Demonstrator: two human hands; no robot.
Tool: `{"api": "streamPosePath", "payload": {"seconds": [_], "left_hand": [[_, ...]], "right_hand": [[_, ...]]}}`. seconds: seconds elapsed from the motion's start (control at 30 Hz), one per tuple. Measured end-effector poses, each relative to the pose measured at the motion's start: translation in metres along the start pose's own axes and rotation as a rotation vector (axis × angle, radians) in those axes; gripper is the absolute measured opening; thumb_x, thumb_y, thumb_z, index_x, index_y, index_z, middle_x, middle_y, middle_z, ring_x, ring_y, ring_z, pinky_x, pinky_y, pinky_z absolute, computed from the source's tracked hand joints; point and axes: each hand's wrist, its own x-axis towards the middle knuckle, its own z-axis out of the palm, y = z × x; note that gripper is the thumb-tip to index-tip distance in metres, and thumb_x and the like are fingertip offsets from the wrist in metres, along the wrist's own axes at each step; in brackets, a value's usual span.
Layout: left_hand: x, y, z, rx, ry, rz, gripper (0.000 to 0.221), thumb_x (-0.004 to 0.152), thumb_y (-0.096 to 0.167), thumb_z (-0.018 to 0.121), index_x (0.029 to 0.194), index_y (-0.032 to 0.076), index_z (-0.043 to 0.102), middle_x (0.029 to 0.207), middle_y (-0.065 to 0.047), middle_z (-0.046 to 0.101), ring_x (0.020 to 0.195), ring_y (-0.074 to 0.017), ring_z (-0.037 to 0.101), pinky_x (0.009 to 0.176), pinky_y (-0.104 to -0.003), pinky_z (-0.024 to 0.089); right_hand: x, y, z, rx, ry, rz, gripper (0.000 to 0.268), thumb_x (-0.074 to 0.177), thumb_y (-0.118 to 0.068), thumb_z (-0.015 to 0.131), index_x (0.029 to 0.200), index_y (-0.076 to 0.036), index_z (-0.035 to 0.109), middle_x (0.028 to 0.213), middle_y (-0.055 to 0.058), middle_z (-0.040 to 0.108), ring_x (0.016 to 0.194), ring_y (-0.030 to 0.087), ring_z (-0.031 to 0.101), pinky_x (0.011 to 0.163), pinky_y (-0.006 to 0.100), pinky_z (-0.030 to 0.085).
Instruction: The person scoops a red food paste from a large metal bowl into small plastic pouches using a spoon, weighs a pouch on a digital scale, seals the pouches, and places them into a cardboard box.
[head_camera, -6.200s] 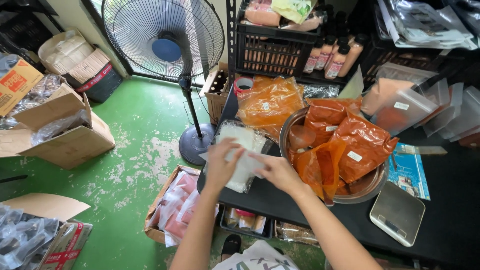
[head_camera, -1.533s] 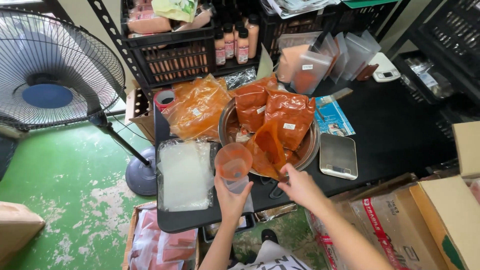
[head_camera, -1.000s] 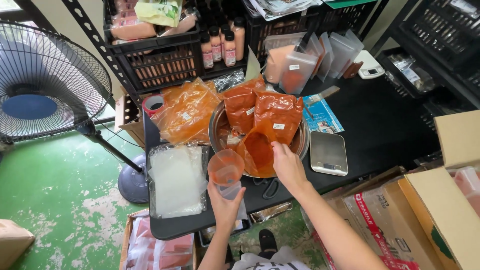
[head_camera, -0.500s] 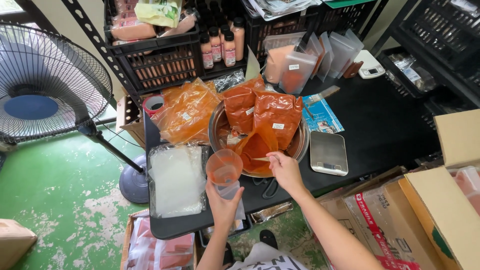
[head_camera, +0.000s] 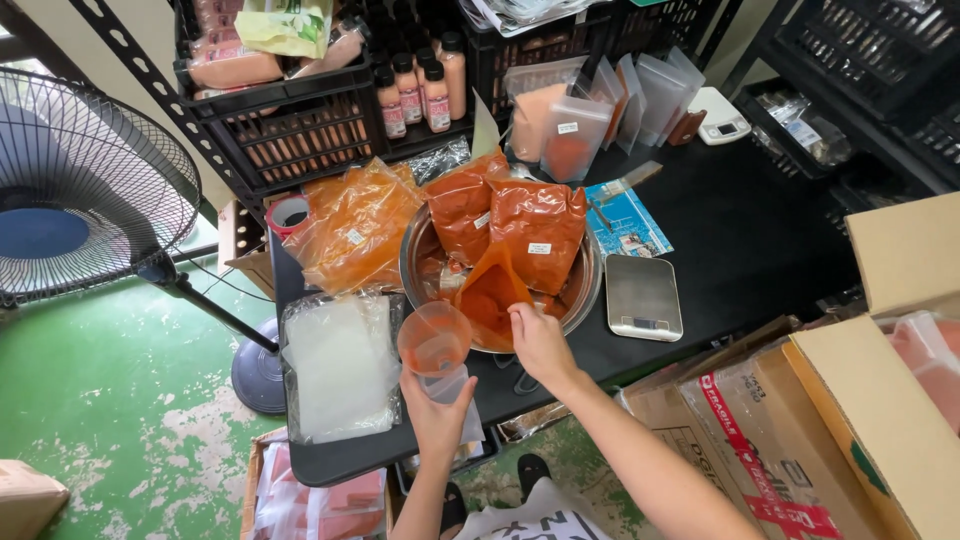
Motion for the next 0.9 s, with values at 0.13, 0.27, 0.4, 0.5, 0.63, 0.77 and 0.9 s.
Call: {"api": "streamPosePath", "payload": {"seconds": [0.13,0.27,0.4,0.5,0.63,0.77,0.9], "left_hand": [[-0.001,0.003,-0.002,0.004,0.004,-0.045,0.107,0.074,0.042,0.082,0.158,0.011,0.024,0.157,-0.014,0.034,0.146,-0.0309,0.035,0.117,-0.049,0.033],[-0.001,0.009,-0.003,-0.002,0.008,-0.093,0.109,0.074,0.04,0.082,0.16,0.013,0.021,0.157,-0.014,0.034,0.147,-0.0309,0.035,0.117,-0.049,0.033],[-0.001,0.004,-0.003,0.038,0.018,-0.088,0.108,0.074,0.039,0.083,0.16,0.015,0.021,0.155,-0.013,0.035,0.145,-0.0303,0.037,0.115,-0.051,0.035],[-0.002,0.003,-0.002,0.039,0.017,-0.069,0.109,0.074,0.039,0.083,0.16,0.015,0.021,0.153,-0.014,0.036,0.145,-0.0302,0.036,0.115,-0.051,0.035],[-0.007,0.001,0.001,0.05,0.008,-0.037,0.107,0.074,0.039,0.083,0.159,0.014,0.022,0.156,-0.013,0.035,0.147,-0.0308,0.031,0.115,-0.052,0.034],[-0.008,0.001,0.005,0.066,0.002,-0.002,0.104,0.075,0.044,0.082,0.157,0.013,0.026,0.154,-0.013,0.037,0.144,-0.0306,0.032,0.113,-0.053,0.036],[-0.008,-0.003,0.01,0.065,0.015,0.027,0.102,0.076,0.045,0.082,0.156,0.013,0.028,0.149,-0.013,0.039,0.14,-0.0304,0.035,0.111,-0.051,0.038]], "right_hand": [[0.001,-0.018,-0.029,0.149,0.026,0.23,0.03,0.106,-0.023,0.049,0.116,-0.008,0.072,0.079,0.003,0.075,0.065,0.018,0.071,0.065,0.033,0.057],[-0.003,-0.021,-0.059,0.55,0.083,0.528,0.028,0.106,-0.011,0.048,0.113,-0.004,0.073,0.071,0.005,0.066,0.053,0.012,0.055,0.054,0.027,0.046],[-0.014,0.005,-0.075,0.823,0.156,0.57,0.025,0.107,-0.009,0.05,0.117,0.002,0.07,0.071,0.006,0.063,0.052,0.011,0.048,0.052,0.023,0.039],[-0.018,0.015,-0.087,0.928,0.213,0.575,0.022,0.105,-0.006,0.051,0.115,0.006,0.067,0.069,0.009,0.06,0.049,0.012,0.043,0.051,0.026,0.035],[-0.019,0.02,-0.105,0.903,0.224,0.553,0.021,0.105,-0.007,0.052,0.111,0.004,0.069,0.068,0.01,0.06,0.049,0.012,0.042,0.05,0.025,0.033],[-0.016,0.023,-0.121,0.901,0.225,0.547,0.021,0.104,-0.005,0.052,0.11,0.005,0.069,0.068,0.012,0.059,0.047,0.013,0.04,0.048,0.025,0.03],[-0.013,0.026,-0.119,0.715,0.15,0.459,0.023,0.104,-0.008,0.052,0.113,0.0,0.072,0.071,0.008,0.061,0.052,0.012,0.046,0.052,0.024,0.037]]}}
